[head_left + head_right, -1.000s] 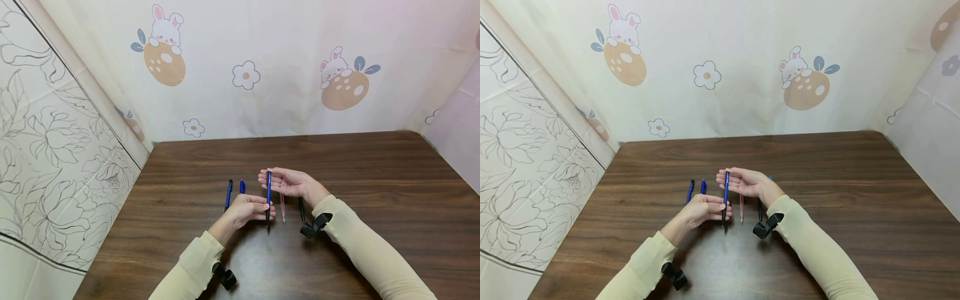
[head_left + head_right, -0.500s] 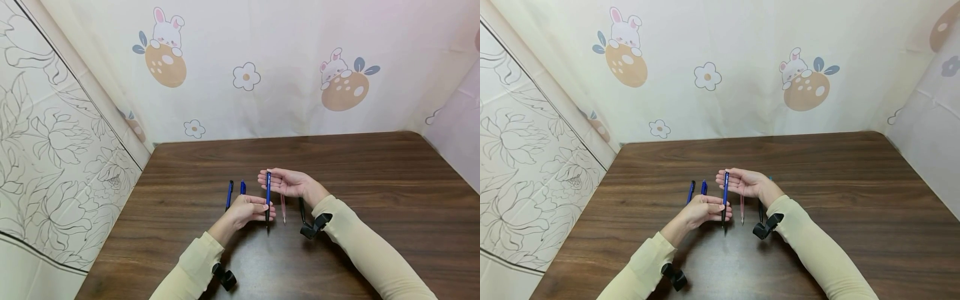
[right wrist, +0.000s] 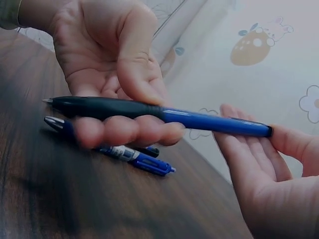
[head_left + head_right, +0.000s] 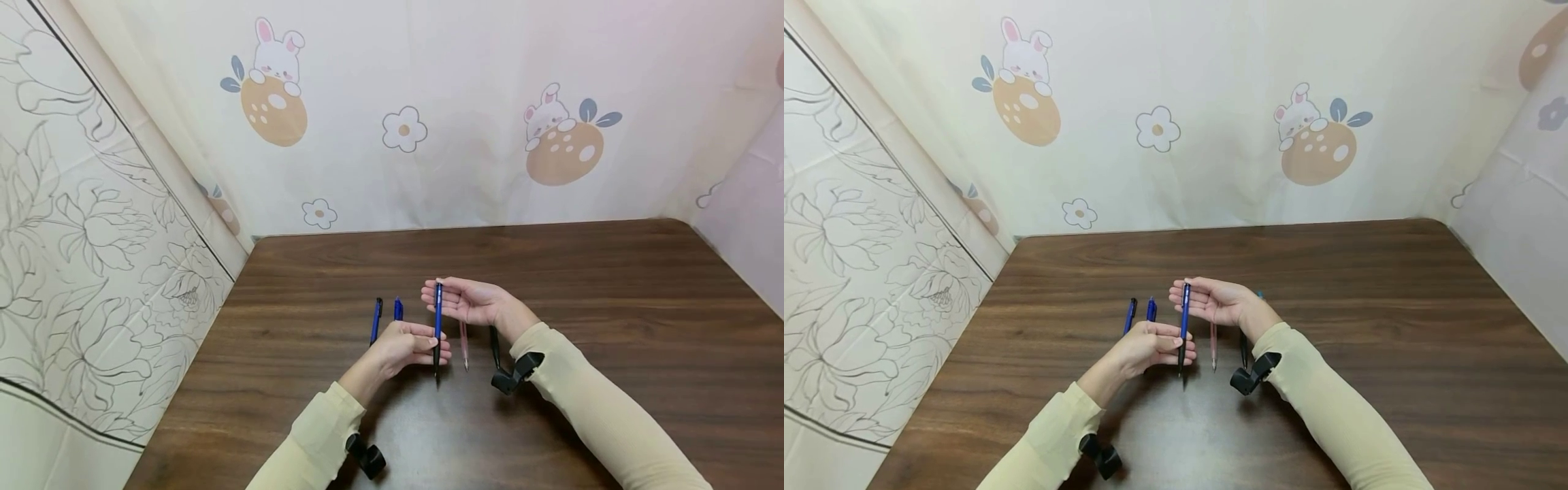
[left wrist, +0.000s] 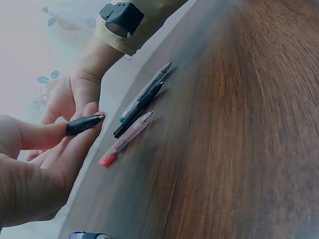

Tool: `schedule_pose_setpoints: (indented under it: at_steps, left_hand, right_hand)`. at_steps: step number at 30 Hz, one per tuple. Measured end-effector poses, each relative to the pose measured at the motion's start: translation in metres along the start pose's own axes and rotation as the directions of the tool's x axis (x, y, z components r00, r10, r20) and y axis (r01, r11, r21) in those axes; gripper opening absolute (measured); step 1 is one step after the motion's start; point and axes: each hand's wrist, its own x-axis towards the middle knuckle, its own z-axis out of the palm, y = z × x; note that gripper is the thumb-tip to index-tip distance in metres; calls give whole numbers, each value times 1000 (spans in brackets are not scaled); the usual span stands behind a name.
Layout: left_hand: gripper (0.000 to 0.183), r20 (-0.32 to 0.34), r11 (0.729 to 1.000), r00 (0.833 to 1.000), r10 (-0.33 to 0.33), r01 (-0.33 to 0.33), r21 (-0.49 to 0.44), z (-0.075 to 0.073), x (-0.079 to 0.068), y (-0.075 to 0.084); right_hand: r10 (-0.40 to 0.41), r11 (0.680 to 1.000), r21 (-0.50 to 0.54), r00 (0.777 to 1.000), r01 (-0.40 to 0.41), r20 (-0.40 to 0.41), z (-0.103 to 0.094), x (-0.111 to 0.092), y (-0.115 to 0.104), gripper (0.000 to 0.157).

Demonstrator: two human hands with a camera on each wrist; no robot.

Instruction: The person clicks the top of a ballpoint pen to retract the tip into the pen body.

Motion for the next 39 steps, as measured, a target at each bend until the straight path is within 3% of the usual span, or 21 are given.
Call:
schedule_pose_setpoints:
  at_steps: [18, 27, 39]
  left_hand:
    - [30, 17, 1000, 1000, -7, 7, -11, -3, -2, 5]
    - [34, 68, 1000, 998, -3, 2, 16, -4, -5, 4]
    - [35, 89, 1000, 996, -11, 10, 9, -4, -7, 0]
  right_hand:
    - [-25, 1000, -16, 1000, 25, 3, 5, -3, -7, 31]
    - [-29, 999, -20, 1000, 29, -3, 5, -4, -5, 30]
    - [-18, 1000, -24, 1000, 18, 21, 5, -6, -1, 36]
